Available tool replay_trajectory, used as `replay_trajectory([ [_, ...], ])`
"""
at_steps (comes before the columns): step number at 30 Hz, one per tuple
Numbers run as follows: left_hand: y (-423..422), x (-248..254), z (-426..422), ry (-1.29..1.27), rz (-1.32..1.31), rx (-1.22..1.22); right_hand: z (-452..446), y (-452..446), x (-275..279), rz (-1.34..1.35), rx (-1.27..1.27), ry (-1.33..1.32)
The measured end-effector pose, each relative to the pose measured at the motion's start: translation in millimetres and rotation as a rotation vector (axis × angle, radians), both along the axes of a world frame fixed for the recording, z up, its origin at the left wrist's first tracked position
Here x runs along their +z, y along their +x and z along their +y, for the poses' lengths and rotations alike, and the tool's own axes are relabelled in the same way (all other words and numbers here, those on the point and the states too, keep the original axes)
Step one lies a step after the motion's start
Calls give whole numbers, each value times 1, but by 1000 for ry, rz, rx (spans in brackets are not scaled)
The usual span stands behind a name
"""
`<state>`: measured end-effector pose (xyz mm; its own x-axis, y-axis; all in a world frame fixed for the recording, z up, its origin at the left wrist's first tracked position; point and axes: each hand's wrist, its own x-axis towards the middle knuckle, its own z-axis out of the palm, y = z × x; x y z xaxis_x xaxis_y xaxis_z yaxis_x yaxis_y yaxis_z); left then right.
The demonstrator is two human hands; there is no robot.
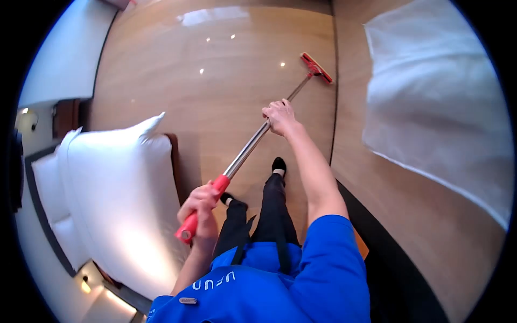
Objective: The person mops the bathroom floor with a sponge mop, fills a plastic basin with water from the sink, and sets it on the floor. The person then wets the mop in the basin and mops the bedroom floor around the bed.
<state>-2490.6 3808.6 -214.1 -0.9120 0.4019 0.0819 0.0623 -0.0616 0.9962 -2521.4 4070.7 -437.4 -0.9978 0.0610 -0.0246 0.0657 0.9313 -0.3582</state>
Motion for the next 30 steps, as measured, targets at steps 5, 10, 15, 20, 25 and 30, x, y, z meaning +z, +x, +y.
replay_trajectory([
  [5,-2,110,-147,-238,15,204,-176,-7,61,36,147,-263],
  [10,10,224,-245,-15,390,151,-378,45,158,-5,522,-1046],
  [15,8,242,-230,-235,429,256,-408,22,158,-210,839,-1047],
  [20,-45,261,-198,-130,457,242,-338,-54,173,-234,1070,-877],
  [25,-135,218,-129,-2,434,160,-179,-197,137,-83,860,-671],
  [30,-227,28,10,14,160,253,-14,-336,67,-224,599,-17],
])
